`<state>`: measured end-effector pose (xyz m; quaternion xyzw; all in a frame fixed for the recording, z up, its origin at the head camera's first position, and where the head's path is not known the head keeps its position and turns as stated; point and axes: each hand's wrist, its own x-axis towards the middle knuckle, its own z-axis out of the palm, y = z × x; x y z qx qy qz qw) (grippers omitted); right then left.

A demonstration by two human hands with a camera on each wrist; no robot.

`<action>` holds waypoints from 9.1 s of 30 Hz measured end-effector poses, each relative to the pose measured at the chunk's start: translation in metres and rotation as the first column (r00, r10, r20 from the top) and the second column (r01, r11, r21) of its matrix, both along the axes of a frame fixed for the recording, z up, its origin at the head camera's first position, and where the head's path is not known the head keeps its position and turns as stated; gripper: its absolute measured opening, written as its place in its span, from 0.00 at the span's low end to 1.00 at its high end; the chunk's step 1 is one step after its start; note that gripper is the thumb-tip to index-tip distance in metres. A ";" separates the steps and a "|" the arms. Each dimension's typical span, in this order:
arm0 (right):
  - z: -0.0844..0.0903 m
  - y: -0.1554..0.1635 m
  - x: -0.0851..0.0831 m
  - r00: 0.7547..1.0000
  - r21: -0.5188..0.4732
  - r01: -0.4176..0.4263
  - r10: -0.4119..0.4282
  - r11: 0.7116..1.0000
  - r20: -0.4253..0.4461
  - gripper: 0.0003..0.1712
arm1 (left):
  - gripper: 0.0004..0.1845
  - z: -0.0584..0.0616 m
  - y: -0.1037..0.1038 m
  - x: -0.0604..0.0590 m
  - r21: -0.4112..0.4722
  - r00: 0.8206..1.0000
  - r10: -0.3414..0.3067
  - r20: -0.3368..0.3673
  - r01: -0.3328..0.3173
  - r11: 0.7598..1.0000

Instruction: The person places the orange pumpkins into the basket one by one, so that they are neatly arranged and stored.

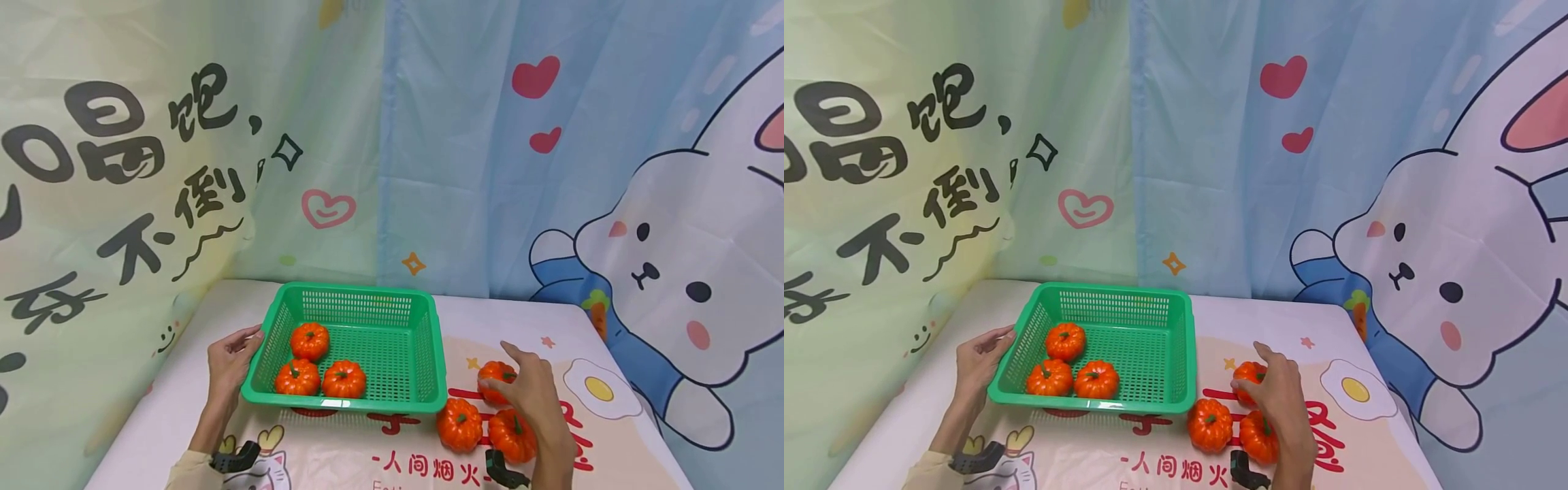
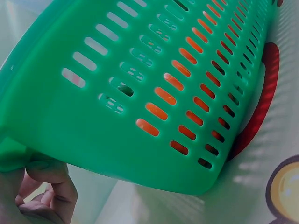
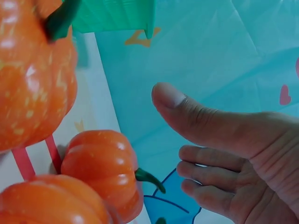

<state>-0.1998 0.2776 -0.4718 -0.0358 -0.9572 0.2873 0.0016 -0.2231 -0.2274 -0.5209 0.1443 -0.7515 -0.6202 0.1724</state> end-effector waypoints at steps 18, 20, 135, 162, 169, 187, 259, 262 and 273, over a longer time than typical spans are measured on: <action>-0.018 0.013 -0.001 0.997 -0.041 0.054 -0.052 0.998 0.049 0.51 | 0.19 0.001 0.000 0.001 0.006 1.000 -0.004 -0.003 0.004 1.000; -0.020 0.014 -0.001 0.998 -0.039 0.055 -0.053 0.998 0.046 0.51 | 0.19 0.001 0.000 0.001 0.004 1.000 -0.002 0.000 0.002 1.000; -0.008 0.000 0.005 0.999 -0.051 0.009 -0.008 0.999 0.036 0.52 | 0.19 -0.002 0.000 0.001 0.010 1.000 -0.010 0.008 0.010 1.000; 0.009 -0.005 0.003 0.999 -0.032 -0.027 0.026 0.999 -0.022 0.53 | 0.19 0.000 0.000 0.000 0.030 1.000 -0.014 -0.014 0.014 0.999; 0.015 -0.008 0.002 1.000 -0.024 -0.021 0.021 0.999 -0.014 0.53 | 0.19 0.001 0.000 -0.001 0.030 1.000 -0.015 -0.019 0.016 0.999; 0.020 -0.019 0.000 0.998 -0.032 -0.049 0.048 0.998 -0.030 0.52 | 0.19 0.000 0.000 0.001 0.014 1.000 -0.010 -0.003 0.010 1.000; 0.046 -0.062 -0.008 0.974 -0.048 -0.167 0.157 0.985 -0.164 0.50 | 0.18 0.000 0.000 0.001 0.031 0.999 -0.018 -0.035 0.020 0.999; 0.046 -0.064 -0.009 0.969 -0.041 -0.180 0.170 0.983 -0.180 0.50 | 0.18 0.000 0.001 0.001 0.037 0.999 -0.019 -0.038 0.020 0.999; 0.045 -0.081 -0.014 0.953 -0.045 -0.228 0.213 0.973 -0.215 0.50 | 0.18 0.000 0.000 0.002 0.032 0.999 -0.016 -0.040 0.017 0.999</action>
